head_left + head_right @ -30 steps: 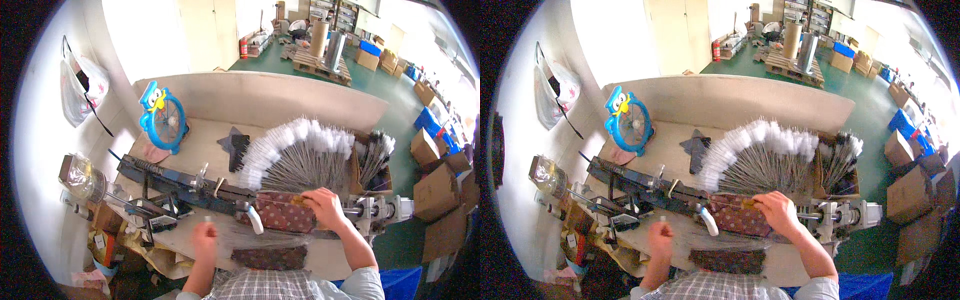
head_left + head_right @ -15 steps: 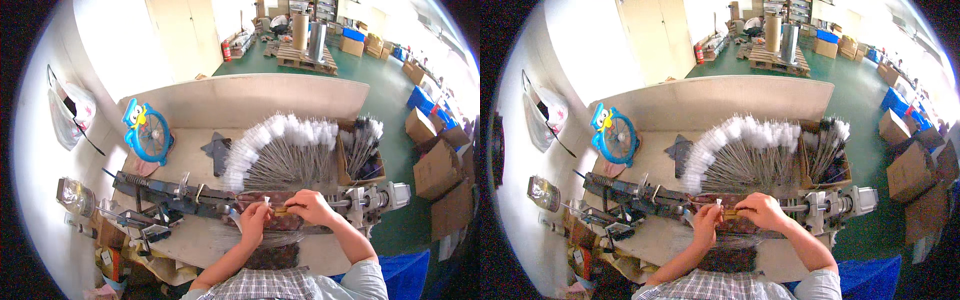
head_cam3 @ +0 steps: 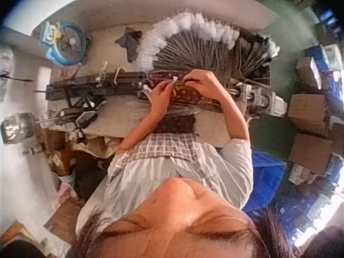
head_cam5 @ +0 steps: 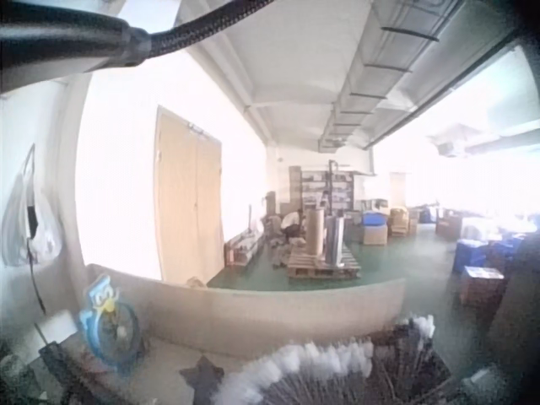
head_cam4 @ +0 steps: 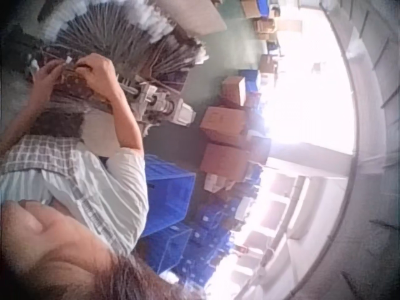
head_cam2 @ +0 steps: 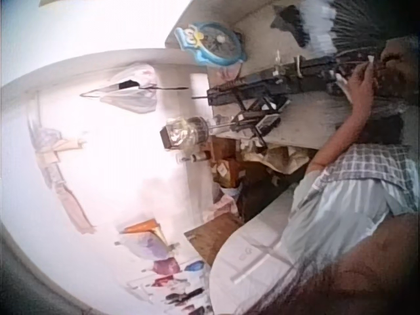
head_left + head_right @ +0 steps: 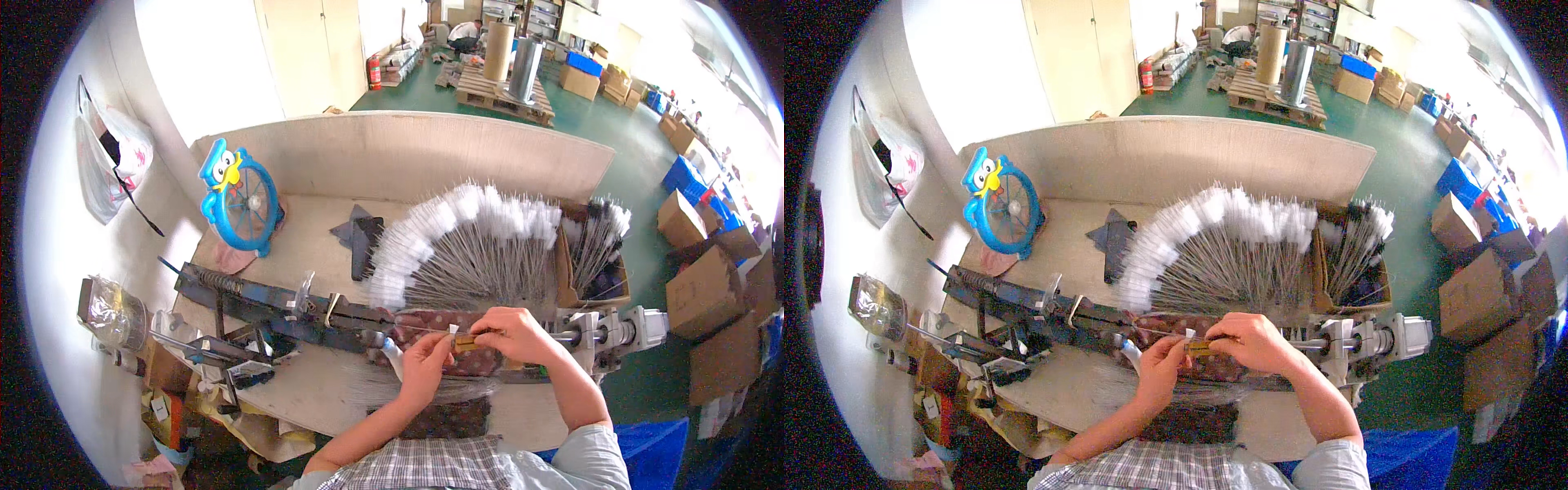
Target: The person assembles small industrial or cosmetic brushes using an assembly machine, combining brush bristles, metal wires, and component stems from boxes into finished brushes.
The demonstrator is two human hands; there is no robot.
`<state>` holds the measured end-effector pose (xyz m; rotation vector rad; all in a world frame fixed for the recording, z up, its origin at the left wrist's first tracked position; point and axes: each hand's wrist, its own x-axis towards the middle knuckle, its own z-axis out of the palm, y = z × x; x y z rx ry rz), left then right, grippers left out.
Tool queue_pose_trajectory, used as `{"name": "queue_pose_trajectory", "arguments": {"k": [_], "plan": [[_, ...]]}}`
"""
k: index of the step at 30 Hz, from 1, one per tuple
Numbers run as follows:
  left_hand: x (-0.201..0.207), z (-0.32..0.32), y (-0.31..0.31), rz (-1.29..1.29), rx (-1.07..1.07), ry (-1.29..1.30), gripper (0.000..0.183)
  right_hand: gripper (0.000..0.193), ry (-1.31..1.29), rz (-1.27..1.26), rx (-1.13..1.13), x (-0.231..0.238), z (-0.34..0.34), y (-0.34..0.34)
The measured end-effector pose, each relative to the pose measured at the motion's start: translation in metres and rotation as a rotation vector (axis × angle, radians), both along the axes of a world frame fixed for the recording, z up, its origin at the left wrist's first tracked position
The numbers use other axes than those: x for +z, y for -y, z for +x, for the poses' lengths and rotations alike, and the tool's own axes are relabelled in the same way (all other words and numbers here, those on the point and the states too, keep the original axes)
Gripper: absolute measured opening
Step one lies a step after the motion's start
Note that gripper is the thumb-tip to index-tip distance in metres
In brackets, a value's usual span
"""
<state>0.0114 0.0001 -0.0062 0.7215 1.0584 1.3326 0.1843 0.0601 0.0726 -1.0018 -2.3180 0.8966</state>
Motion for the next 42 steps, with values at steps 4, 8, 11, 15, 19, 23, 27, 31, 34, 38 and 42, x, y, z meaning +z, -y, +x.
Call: {"name": "queue_pose_trajectory", "arguments": {"k": [4,8,11,15,19,23,27,31,34,38,42], "plan": [[0.004,0.006,-0.002,-0.043,0.022,-0.030,0.015,0.018,0.003,-0.007,-0.011,0.001,0.001,0.005],[0.004,-0.003,0.000,0.025,0.214,-0.013,0.015,0.018,0.011,0.048,0.016,0.001,-0.002,0.002],[0.007,-0.012,0.002,-0.107,0.350,0.161,0.014,0.017,0.012,0.113,0.035,-0.001,-0.010,-0.005],[0.020,-0.015,0.001,-0.211,0.273,0.182,0.013,0.011,-0.033,0.461,-0.144,-0.015,-0.047,-0.016],[0.014,-0.021,0.001,-0.196,0.249,0.243,0.013,0.017,0.115,0.370,-0.142,-0.029,-0.074,-0.018],[0.010,-0.021,0.003,-0.171,0.286,0.262,0.015,0.020,0.041,0.215,-0.094,-0.016,-0.071,-0.012],[0.014,-0.025,0.003,-0.137,0.174,0.141,0.025,0.020,-0.030,0.002,-0.119,-0.023,-0.070,-0.019],[0.016,-0.029,0.000,-0.163,0.075,0.188,0.035,0.020,-0.052,-0.095,-0.150,-0.023,-0.072,-0.016],[0.019,-0.024,-0.001,-0.181,0.172,0.430,0.038,0.021,-0.004,0.286,-0.200,-0.020,-0.077,-0.003],[0.007,-0.023,-0.001,-0.118,0.280,0.516,0.035,0.029,0.061,0.409,-0.230,-0.021,-0.094,0.014],[0.001,-0.021,-0.002,-0.139,0.288,0.540,0.025,0.030,0.021,0.528,-0.298,-0.023,-0.088,0.010]]}}
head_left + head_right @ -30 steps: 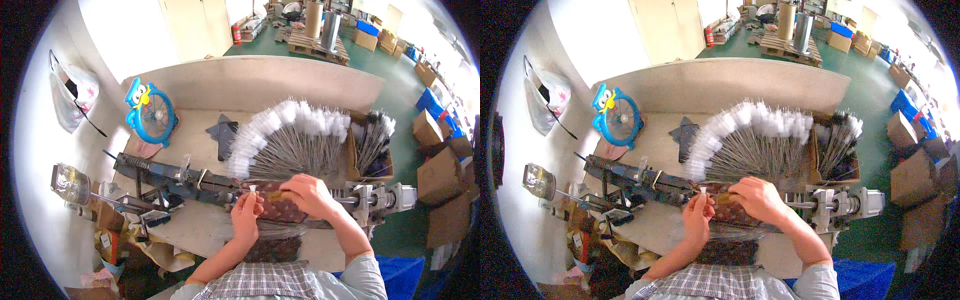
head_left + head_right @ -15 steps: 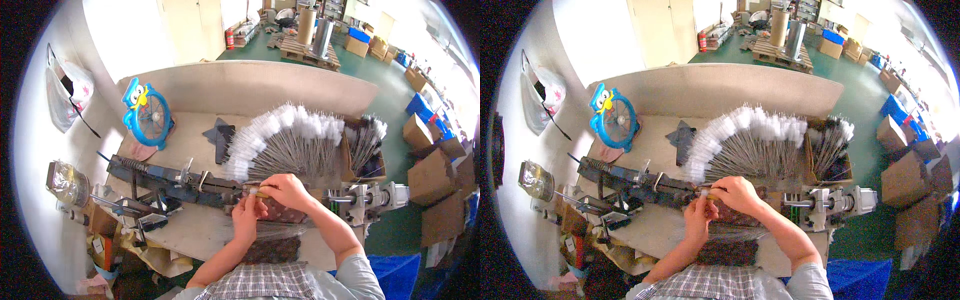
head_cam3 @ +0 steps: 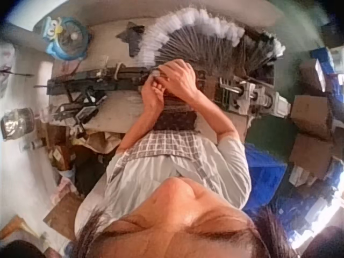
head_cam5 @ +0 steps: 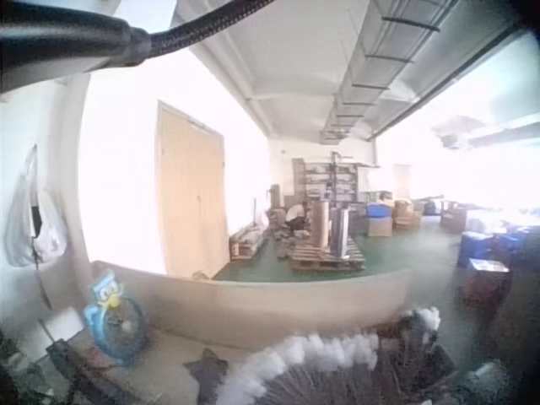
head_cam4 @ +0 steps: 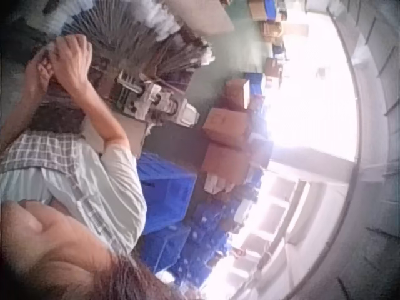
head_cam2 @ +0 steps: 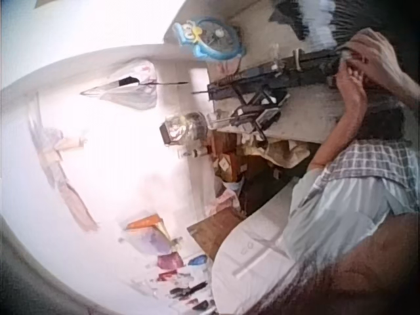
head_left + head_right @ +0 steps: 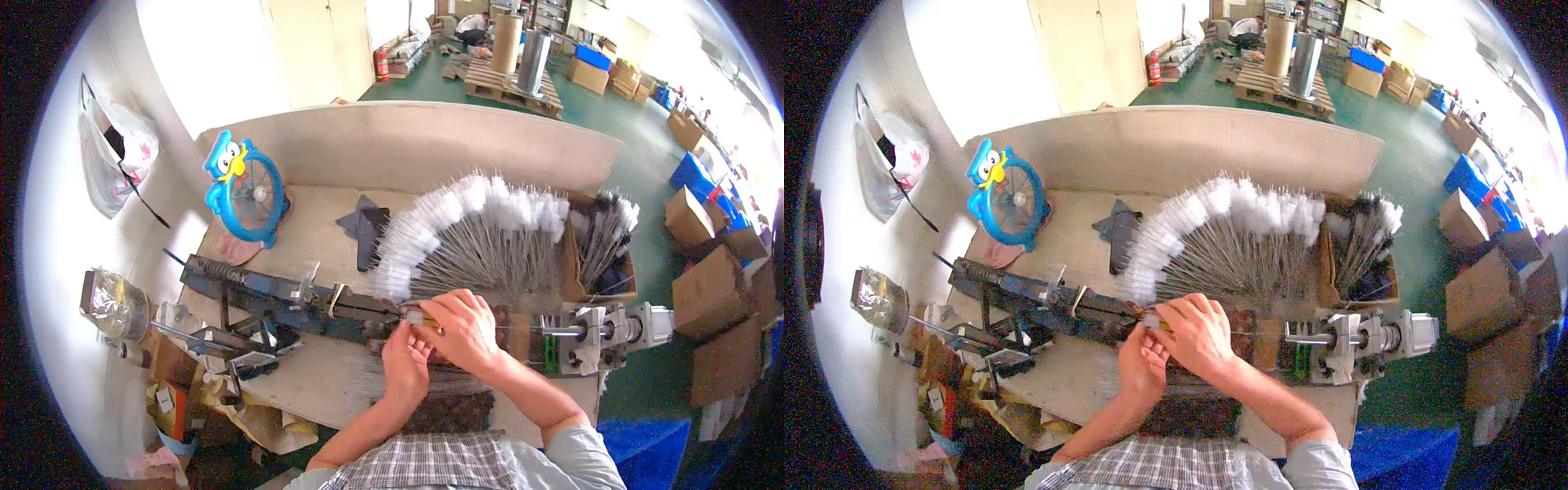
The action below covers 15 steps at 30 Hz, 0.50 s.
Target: The person assembles small industrial or cosmetic brushes using an assembly machine, combining brush bristles, metal wires, and component stems from boxes into finished brushes.
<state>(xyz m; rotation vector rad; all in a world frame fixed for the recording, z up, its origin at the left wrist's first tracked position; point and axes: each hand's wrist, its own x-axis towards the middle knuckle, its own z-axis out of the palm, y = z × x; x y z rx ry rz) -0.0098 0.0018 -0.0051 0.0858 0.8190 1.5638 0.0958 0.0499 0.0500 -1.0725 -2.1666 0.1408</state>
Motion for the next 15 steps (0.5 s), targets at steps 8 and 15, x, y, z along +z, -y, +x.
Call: {"name": "queue_pose_trajectory", "arguments": {"k": [8,15], "plan": [[0.004,0.006,0.001,0.069,0.073,-0.107,0.014,0.023,-0.027,0.080,0.133,-0.003,0.008,-0.003],[0.013,0.012,-0.002,0.026,0.063,-0.133,0.007,0.024,-0.026,0.036,0.138,-0.009,0.031,-0.005]]}}
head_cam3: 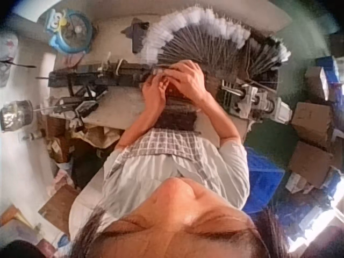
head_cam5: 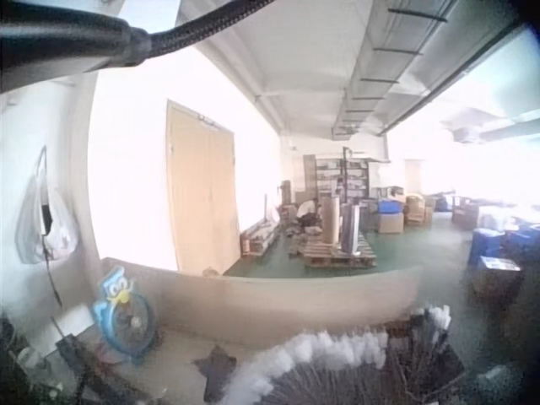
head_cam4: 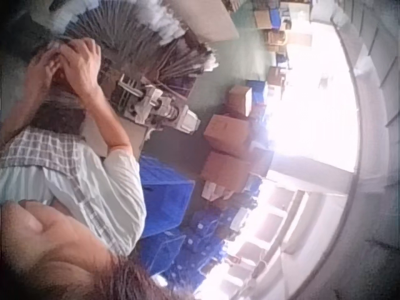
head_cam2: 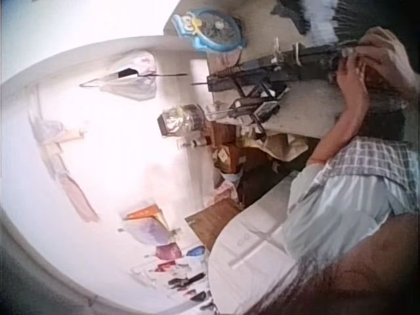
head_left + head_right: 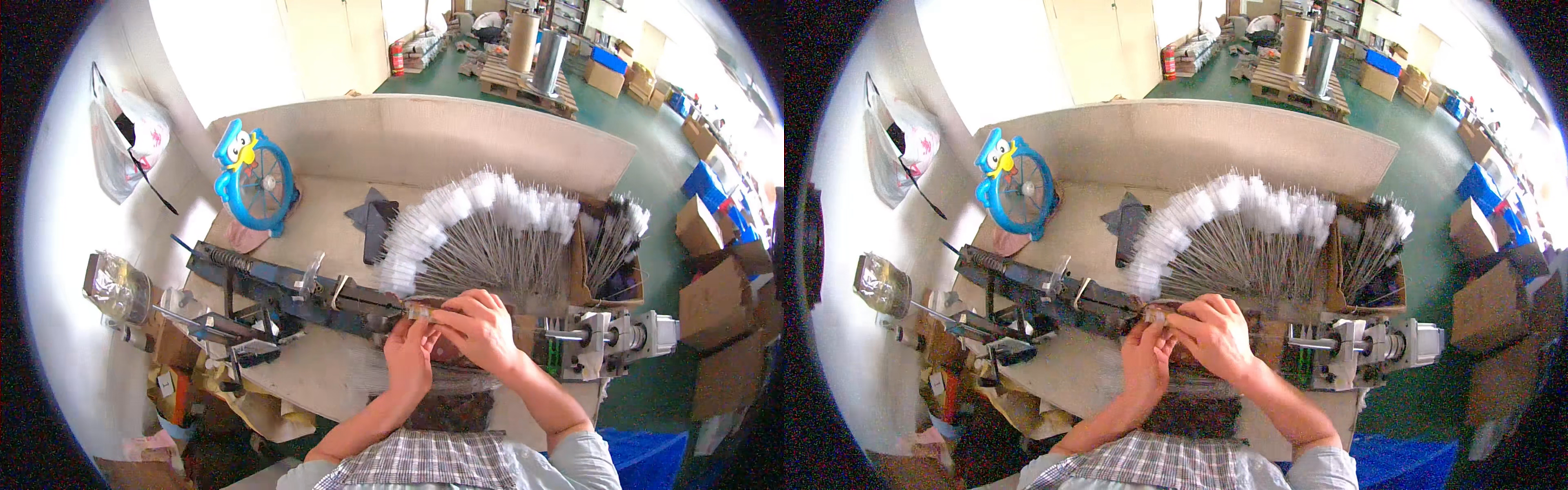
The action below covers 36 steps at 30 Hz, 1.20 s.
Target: The person assembles small industrial or cosmetic brushes using an assembly machine, combining brush bristles, metal wires, and component stems from boxes into finished brushes.
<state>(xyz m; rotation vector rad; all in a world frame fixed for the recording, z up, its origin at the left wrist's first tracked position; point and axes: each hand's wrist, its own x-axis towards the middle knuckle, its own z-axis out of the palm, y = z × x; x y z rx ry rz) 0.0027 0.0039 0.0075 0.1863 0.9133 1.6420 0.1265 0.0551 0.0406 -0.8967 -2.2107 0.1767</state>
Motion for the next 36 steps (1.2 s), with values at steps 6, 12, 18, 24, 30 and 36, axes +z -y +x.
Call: {"name": "queue_pose_trajectory", "arguments": {"k": [6,12,18,24,30,36], "plan": [[-0.002,-0.005,0.002,0.029,0.014,0.047,0.009,0.024,0.023,-0.015,0.006,0.004,-0.018,0.004],[-0.007,-0.006,0.001,-0.010,0.011,0.210,0.009,0.025,-0.017,-0.040,-0.002,0.005,-0.017,0.003],[0.001,-0.005,0.002,-0.001,0.018,0.123,0.009,0.030,-0.058,-0.002,-0.103,0.001,-0.030,0.009],[-0.002,-0.003,0.001,-0.004,0.038,0.125,0.009,0.024,-0.056,0.029,-0.100,0.008,-0.025,0.012],[-0.007,-0.003,0.002,0.015,0.050,0.120,0.010,0.022,-0.028,0.010,-0.110,0.004,-0.017,0.013],[-0.006,-0.001,0.002,0.047,0.021,0.040,0.011,0.023,-0.040,0.011,-0.081,0.001,-0.014,0.011]]}}
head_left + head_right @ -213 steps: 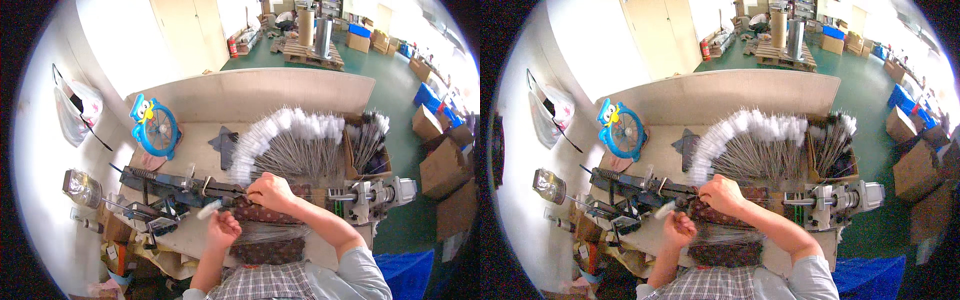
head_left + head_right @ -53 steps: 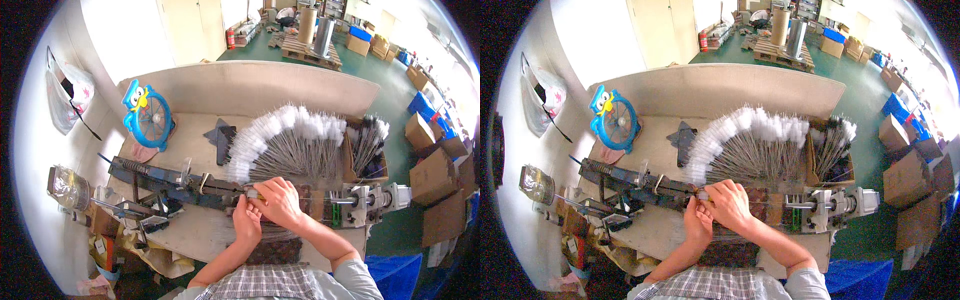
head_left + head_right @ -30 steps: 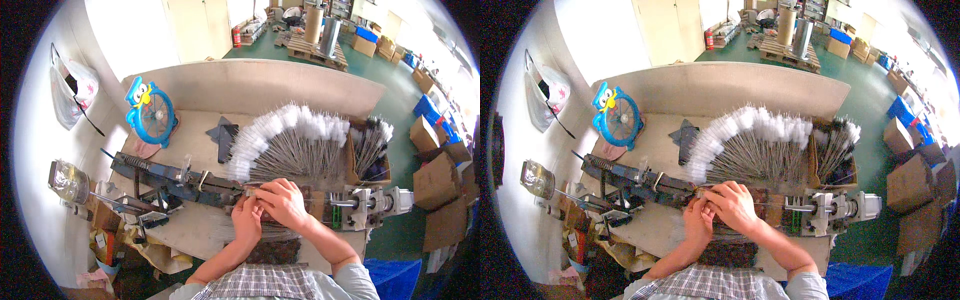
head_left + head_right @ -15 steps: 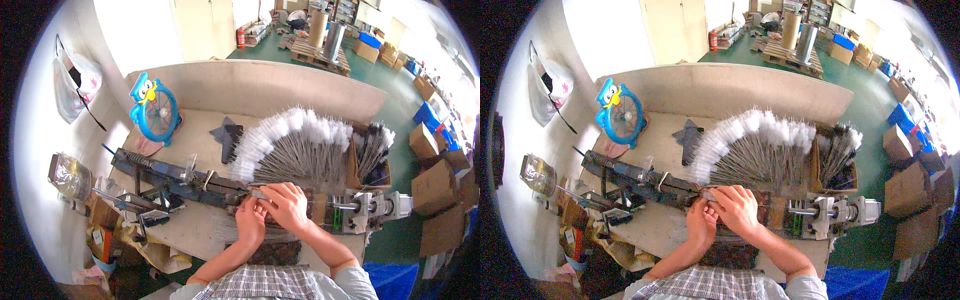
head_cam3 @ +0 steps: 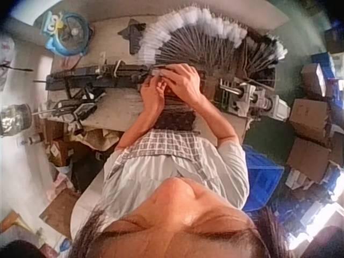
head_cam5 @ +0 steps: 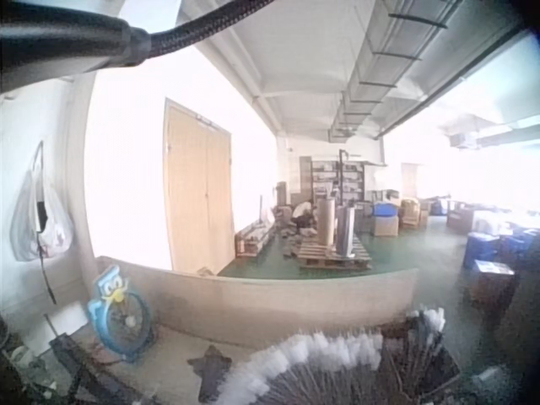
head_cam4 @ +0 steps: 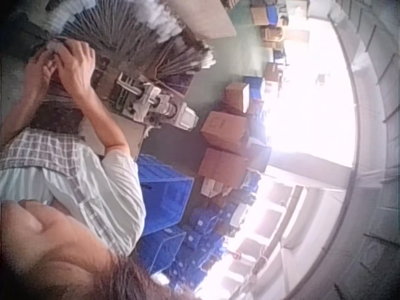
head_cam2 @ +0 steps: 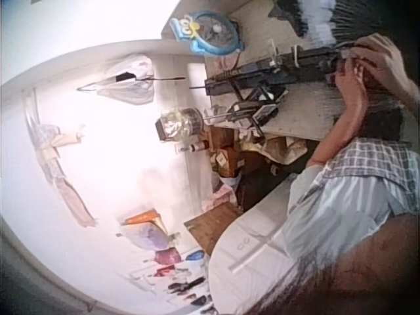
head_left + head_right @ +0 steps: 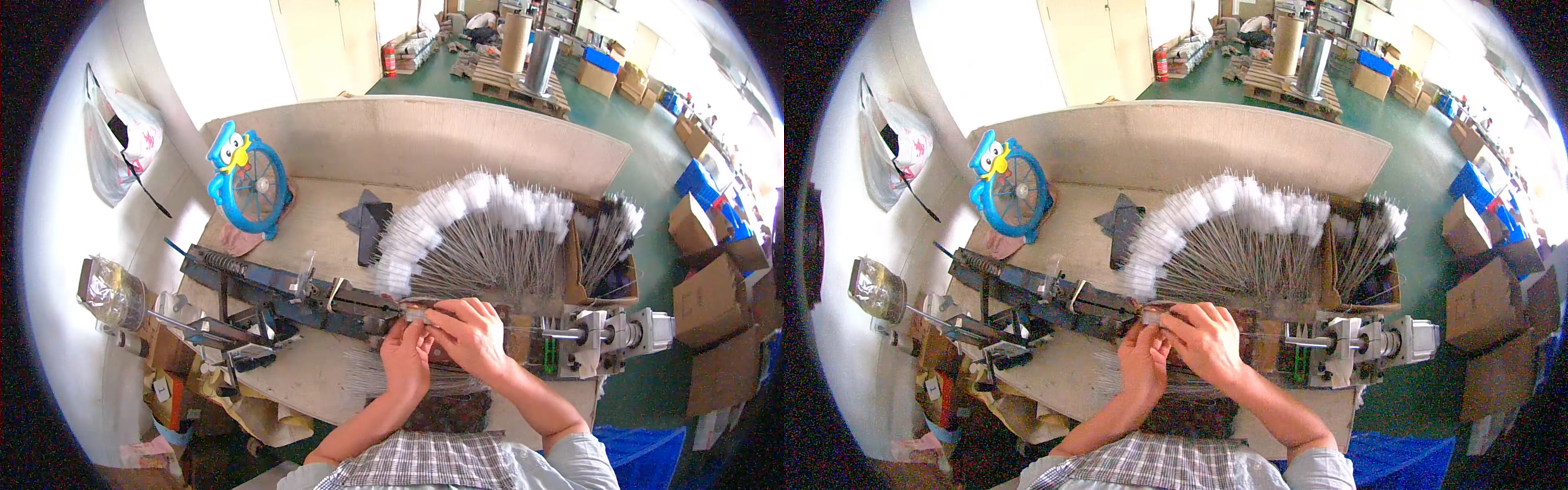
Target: The person assembles small industrial or cosmetic brushes using an assembly machine, combining brush bristles, metal wires, and component stems from boxes into finished brushes.
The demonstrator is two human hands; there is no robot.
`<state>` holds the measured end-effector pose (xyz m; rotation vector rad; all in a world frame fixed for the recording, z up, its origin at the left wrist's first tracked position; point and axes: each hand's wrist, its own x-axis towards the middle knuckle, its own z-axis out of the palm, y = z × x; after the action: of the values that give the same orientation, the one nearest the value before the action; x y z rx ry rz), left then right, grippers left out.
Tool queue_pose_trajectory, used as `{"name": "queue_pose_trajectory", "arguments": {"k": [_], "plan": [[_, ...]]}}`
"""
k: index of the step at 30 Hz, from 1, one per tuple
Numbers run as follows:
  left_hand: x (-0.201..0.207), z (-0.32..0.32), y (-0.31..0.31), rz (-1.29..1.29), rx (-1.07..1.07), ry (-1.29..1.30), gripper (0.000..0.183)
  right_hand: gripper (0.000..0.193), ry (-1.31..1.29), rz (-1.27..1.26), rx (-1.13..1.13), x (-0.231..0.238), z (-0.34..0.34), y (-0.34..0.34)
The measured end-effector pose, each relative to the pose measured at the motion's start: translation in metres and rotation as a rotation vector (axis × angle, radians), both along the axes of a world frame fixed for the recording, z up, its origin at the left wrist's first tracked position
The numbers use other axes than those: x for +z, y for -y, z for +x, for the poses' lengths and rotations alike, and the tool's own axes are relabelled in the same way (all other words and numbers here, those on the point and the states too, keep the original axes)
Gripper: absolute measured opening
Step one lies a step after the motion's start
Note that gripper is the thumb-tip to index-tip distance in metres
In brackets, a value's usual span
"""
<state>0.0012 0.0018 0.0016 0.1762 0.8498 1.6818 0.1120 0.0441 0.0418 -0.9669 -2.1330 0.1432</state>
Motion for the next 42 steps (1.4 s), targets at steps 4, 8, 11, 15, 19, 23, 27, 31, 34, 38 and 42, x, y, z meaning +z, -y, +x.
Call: {"name": "queue_pose_trajectory", "arguments": {"k": [4,8,11,15,19,23,27,31,34,38,42], "plan": [[0.002,0.000,-0.001,-0.020,0.001,0.017,0.009,0.022,0.026,-0.017,0.011,0.000,0.001,-0.002],[-0.010,-0.004,-0.003,0.016,-0.034,0.046,0.016,0.025,0.035,-0.021,0.015,0.011,0.002,-0.001],[0.002,-0.006,-0.002,0.008,-0.029,0.117,0.032,0.028,0.080,-0.046,-0.015,0.025,0.008,0.003],[0.004,-0.010,0.000,-0.015,-0.032,0.125,0.054,0.022,0.276,-0.083,-0.058,0.014,0.021,0.006],[0.015,-0.012,0.009,-0.046,-0.068,0.110,0.060,0.014,0.291,-0.101,-0.030,0.011,0.025,0.014],[0.013,-0.012,0.007,-0.047,-0.161,0.063,0.063,0.014,0.223,-0.118,-0.022,0.010,0.032,0.013],[0.012,-0.010,0.012,-0.047,-0.222,-0.079,0.065,0.014,0.076,-0.165,-0.002,0.020,0.039,0.013],[0.009,-0.020,0.030,-0.107,-0.269,-0.245,0.061,0.016,-0.014,-0.190,0.059,0.013,0.056,0.026],[-0.005,-0.059,0.049,-0.087,-0.267,-0.406,0.046,0.013,-0.014,-0.300,0.105,-0.004,0.070,0.044],[-0.045,-0.139,0.080,-0.309,0.153,-0.218,0.024,0.012,0.182,-0.561,0.048,-0.044,0.075,0.078],[-0.092,-0.279,0.144,-0.182,0.330,-0.020,0.038,0.016,0.368,-0.738,0.028,-0.063,0.066,0.088]]}}
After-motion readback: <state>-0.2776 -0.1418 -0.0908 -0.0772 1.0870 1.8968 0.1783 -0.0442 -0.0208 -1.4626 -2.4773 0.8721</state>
